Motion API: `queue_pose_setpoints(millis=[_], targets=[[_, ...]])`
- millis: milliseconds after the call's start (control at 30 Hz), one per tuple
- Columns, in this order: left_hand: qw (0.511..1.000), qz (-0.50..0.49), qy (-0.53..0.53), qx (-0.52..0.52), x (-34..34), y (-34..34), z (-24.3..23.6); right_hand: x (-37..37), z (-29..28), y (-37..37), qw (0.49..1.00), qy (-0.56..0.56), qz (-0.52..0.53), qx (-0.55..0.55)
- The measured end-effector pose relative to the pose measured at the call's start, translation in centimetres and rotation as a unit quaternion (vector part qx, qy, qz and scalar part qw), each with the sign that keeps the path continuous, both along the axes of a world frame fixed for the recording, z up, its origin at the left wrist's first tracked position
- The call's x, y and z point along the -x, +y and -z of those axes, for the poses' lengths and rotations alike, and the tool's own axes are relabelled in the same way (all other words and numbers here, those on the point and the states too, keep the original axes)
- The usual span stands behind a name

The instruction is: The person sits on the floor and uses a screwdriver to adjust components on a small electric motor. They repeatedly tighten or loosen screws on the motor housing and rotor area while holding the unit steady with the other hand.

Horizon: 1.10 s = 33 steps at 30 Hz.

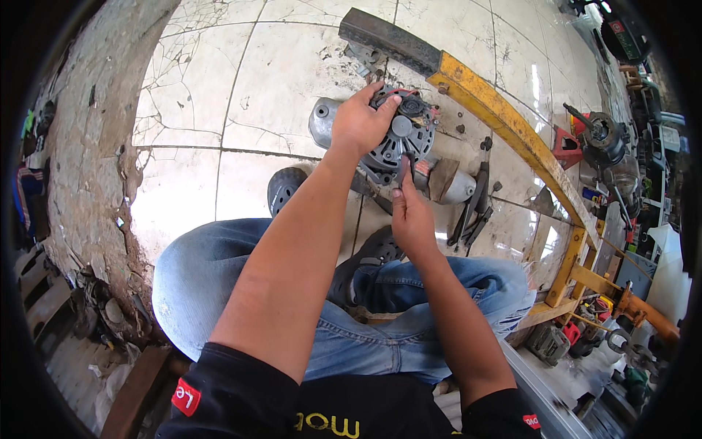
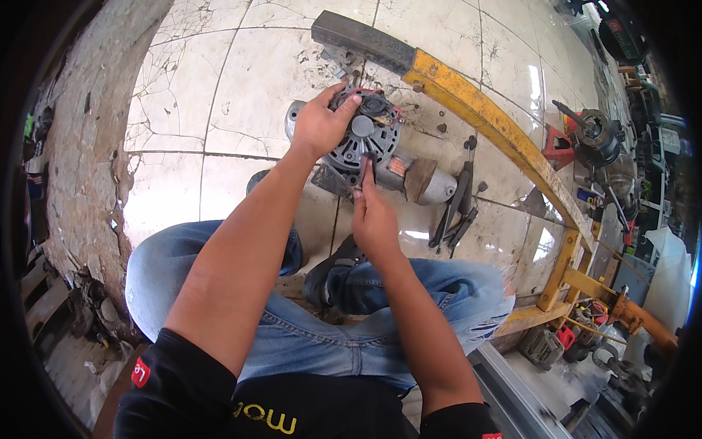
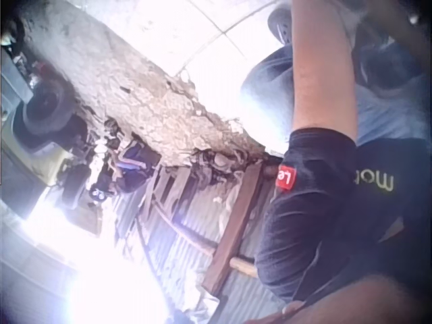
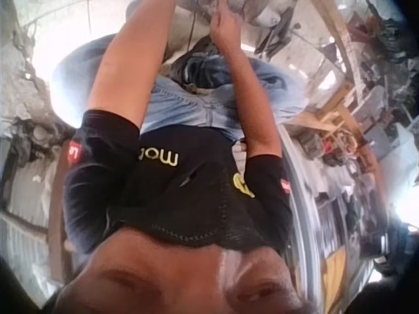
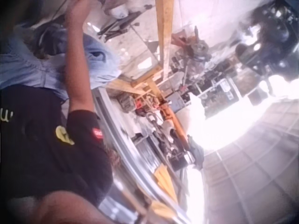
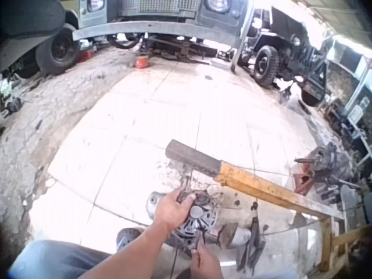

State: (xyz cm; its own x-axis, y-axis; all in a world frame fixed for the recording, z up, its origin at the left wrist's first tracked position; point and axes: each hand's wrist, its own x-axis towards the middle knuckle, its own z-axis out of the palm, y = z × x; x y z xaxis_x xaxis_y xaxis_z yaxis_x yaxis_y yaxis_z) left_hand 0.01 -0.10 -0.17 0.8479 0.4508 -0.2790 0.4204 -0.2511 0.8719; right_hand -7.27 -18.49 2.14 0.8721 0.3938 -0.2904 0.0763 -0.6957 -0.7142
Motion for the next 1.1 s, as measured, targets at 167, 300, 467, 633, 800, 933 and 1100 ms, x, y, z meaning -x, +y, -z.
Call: queue_pose_setpoints(millis=[167, 300, 467, 633, 800, 933, 1100], targets=[[1.000, -0.008, -0.019, -0.003, -0.2, 0.0, 0.4, -1.1, -0.2, 1.3, 0.999, 0.000, 0.033, -0.023], [1.000, -0.008, -0.015, 0.005, 0.2, -0.1, 0.0, 0.4, -0.2, 0.9, 0.997, 0.040, 0.046, -0.037], [0.999, -0.016, -0.029, -0.008, 0.0, -0.4, 0.5, -0.7, 0.7, 1.1, 0.986, 0.089, 0.082, -0.114], [1.000, -0.005, -0.015, 0.007, 0.2, 0.0, 0.0, 0.5, 0.5, 0.4, 0.975, 0.123, 0.061, -0.177], [1.000, -0.008, -0.011, 0.012, -0.1, -0.3, 0.3, -0.5, 0.9, 0.7, 0.953, 0.174, 0.090, -0.232], [1.000, 0.006, 0.003, 0.023, 0.0, 0.1, -0.3, 1.0, 0.1, 1.1, 0.957, 0.170, 0.092, -0.216], [1.000, -0.015, -0.020, 0.005, -0.2, -0.1, 0.1, -0.3, 1.1, 0.8, 0.957, 0.178, 0.097, -0.207]])
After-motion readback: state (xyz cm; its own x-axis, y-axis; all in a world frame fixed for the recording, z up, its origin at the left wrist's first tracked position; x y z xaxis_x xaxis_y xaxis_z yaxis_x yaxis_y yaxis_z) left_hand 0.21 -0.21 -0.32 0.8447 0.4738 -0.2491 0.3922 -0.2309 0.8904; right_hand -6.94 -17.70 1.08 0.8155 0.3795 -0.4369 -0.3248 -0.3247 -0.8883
